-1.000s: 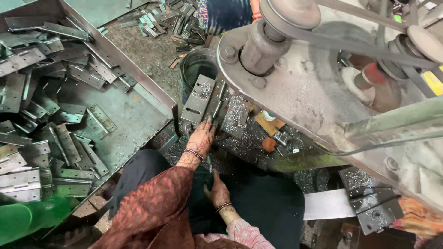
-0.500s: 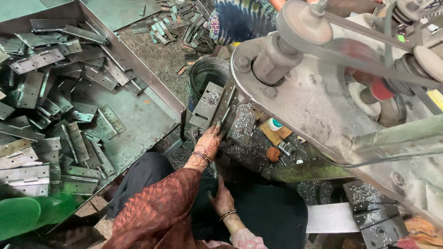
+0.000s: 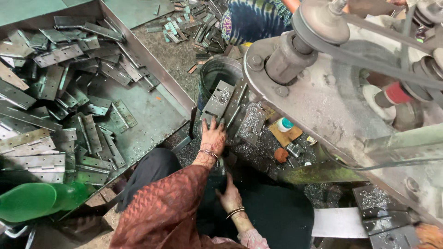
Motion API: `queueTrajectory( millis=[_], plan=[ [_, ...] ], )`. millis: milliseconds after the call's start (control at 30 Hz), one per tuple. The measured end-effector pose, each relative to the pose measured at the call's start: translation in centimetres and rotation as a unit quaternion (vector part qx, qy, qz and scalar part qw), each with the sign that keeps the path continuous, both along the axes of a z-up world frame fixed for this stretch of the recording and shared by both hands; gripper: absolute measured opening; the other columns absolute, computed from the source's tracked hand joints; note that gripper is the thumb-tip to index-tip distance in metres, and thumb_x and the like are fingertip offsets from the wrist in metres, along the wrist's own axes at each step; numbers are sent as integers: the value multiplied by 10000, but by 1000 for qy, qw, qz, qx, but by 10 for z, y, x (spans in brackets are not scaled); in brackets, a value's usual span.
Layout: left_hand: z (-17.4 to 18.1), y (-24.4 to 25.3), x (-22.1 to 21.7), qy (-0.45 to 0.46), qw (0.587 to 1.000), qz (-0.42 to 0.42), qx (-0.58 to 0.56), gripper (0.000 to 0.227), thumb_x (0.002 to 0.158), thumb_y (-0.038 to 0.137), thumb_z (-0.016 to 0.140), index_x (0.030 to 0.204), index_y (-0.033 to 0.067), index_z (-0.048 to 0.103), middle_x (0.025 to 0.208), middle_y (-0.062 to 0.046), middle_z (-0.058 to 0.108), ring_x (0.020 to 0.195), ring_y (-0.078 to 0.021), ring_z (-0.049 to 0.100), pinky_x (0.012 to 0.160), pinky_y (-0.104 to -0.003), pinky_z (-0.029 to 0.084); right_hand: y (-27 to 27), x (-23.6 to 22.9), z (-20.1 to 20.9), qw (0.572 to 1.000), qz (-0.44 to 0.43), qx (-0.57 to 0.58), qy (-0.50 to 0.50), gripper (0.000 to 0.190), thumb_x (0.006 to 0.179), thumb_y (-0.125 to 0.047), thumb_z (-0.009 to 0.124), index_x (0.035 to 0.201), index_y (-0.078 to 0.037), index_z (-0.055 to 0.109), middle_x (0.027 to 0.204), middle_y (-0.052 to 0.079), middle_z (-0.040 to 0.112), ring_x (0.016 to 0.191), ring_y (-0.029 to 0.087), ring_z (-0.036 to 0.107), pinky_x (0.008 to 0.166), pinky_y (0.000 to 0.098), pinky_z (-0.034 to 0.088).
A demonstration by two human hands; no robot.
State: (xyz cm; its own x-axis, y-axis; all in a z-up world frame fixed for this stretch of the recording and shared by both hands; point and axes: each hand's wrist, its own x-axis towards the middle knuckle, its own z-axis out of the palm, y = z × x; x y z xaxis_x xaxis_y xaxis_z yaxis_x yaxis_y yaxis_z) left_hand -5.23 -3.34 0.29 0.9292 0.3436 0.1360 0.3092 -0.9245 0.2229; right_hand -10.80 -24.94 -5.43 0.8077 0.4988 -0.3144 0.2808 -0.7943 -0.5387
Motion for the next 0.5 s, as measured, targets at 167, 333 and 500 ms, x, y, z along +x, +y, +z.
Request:
queueTrajectory(
  millis=[167,333,500],
  plan=[
    [5,0,29,7,1000,19,-8,305,927,196,554,1096,103,790,1489,-108,540,1467,-425,323,1166,-762,108,6,13,53,995,29,-90,-5,820,870,-314,733,1564,-203,312,1231,239,690,1131,430,669,957,501,550],
    [7,5,47,45,999,19,-19,298,939,181,535,1060,103,796,1482,-106,542,1484,-415,321,1169,-766,88,13,-6,27,997,7,-71,-15,874,831,-312,756,1561,-207,288,1270,215,660,1122,420,659,933,496,551],
    [-4,8,42,-4,1000,11,8,309,931,169,545,1095,61,784,1457,-141,565,1433,-416,388,1162,-745,144,4,-16,-13,999,-5,12,-46,811,845,-308,766,1533,-175,357,1272,214,681,1131,420,661,936,486,554]
  ],
)
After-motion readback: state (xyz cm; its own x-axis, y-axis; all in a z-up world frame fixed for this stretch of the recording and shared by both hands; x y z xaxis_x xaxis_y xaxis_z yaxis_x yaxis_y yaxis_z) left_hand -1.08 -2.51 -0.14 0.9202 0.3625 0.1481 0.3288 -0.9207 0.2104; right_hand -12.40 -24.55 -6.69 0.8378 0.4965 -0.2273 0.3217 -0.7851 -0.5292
